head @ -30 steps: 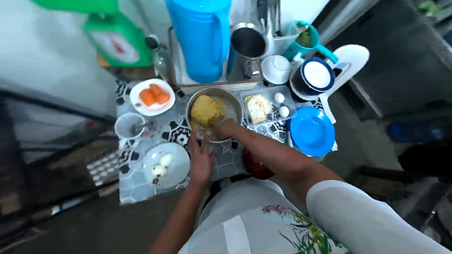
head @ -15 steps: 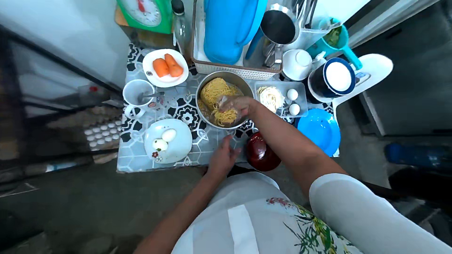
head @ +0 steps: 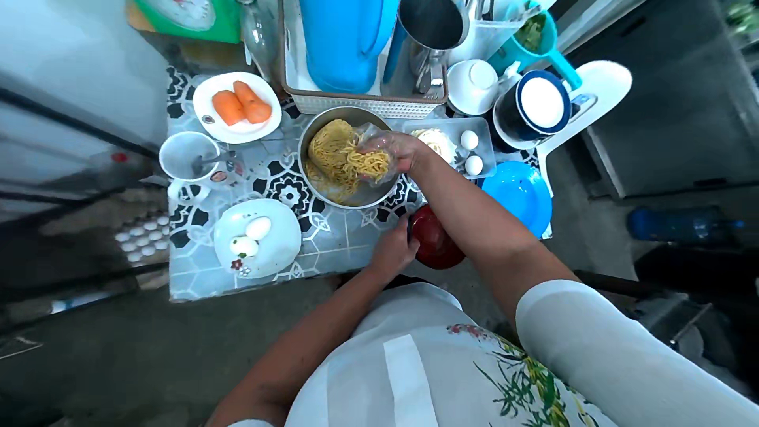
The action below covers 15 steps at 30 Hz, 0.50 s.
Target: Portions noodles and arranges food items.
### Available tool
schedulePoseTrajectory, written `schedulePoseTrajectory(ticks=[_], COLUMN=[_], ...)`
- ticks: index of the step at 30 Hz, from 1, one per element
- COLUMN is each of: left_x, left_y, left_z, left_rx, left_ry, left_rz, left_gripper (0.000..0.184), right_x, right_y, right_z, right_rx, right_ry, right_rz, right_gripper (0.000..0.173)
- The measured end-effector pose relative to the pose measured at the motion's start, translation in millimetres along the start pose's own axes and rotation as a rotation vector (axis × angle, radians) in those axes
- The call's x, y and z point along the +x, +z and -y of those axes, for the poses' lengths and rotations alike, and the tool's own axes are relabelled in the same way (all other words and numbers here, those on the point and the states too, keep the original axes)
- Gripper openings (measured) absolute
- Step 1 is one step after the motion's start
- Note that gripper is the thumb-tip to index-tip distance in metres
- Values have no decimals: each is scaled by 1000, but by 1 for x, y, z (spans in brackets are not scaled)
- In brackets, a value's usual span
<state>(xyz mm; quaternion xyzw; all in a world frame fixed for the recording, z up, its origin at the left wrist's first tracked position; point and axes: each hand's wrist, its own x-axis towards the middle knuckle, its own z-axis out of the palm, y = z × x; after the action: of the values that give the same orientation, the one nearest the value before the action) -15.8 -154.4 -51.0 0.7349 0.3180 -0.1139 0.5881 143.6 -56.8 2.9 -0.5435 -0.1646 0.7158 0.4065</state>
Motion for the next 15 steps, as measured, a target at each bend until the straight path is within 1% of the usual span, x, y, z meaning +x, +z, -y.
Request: schedulePoseTrajectory(ticks=[4,8,10,12,14,15], left_x=[-5,-7,-10,-17,-26,-31], left_y=[-8,-16,-17,-21,-25,-26], left_z=[0,11,16,22,35,44], left_rx=[-51,-233,-342,-377,-344,-306], left_ry=[-78,-120,-106,-93,-53,-14], left_rz=[-121,-176,-173,-149,-168,-214], left_gripper=[57,61,66,68,62,58], right_x=[-24,-49,-64,-79,-93,-99], right_y=[-7,-16,-17,-17,-22,-24], right_z=[2,3,3,3,0,-3], right_rx=[-41,7,1,-27,-121,-216], right_ry=[-84,-133,-168,-214,-245,-238], right_rz=[97,174,195,211,196,155], right_gripper=[15,15,16,18,21,23])
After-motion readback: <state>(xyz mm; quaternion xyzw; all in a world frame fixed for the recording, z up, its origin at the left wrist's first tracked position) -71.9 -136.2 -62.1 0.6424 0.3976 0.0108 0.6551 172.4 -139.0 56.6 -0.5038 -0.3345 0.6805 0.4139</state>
